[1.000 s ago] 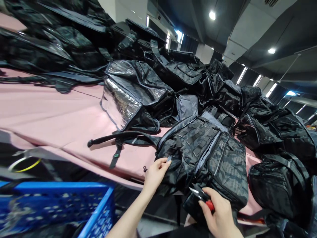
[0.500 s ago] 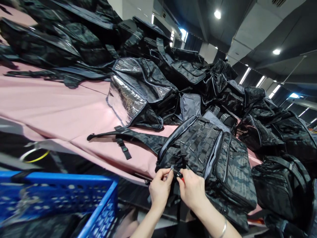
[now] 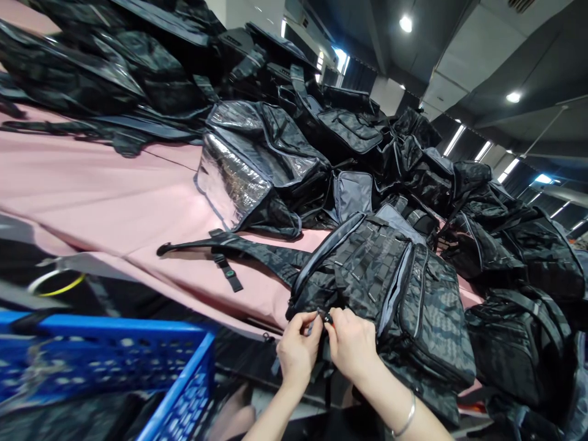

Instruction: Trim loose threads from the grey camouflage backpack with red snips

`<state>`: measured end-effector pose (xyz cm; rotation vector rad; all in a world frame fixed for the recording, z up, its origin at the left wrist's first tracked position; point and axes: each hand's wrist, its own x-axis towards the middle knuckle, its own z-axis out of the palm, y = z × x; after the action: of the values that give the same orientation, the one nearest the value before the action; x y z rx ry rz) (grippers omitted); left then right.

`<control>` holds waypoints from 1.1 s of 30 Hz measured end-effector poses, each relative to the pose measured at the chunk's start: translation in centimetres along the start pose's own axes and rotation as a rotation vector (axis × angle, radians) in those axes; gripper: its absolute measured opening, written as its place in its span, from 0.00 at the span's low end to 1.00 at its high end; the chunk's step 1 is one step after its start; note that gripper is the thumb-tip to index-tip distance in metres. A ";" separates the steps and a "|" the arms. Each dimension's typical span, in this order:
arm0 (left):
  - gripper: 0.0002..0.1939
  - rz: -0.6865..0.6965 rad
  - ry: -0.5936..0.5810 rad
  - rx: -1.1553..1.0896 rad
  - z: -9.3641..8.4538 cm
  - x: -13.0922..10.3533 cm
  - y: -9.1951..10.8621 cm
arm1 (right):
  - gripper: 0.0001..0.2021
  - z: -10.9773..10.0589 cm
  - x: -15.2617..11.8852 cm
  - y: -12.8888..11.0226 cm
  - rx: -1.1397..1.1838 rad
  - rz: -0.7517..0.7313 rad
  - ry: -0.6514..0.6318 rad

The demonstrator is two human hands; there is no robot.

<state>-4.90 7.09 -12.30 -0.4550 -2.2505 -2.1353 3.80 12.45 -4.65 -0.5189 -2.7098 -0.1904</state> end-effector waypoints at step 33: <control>0.17 0.090 -0.425 0.140 -7.2 -1.5 -7.8 | 0.11 -4.8 -17.5 10.4 0.484 0.378 0.334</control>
<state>-6.46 -0.47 -19.67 -1.0699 -2.5007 -1.9690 24.46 15.32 -6.28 -0.7531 -2.1752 0.4301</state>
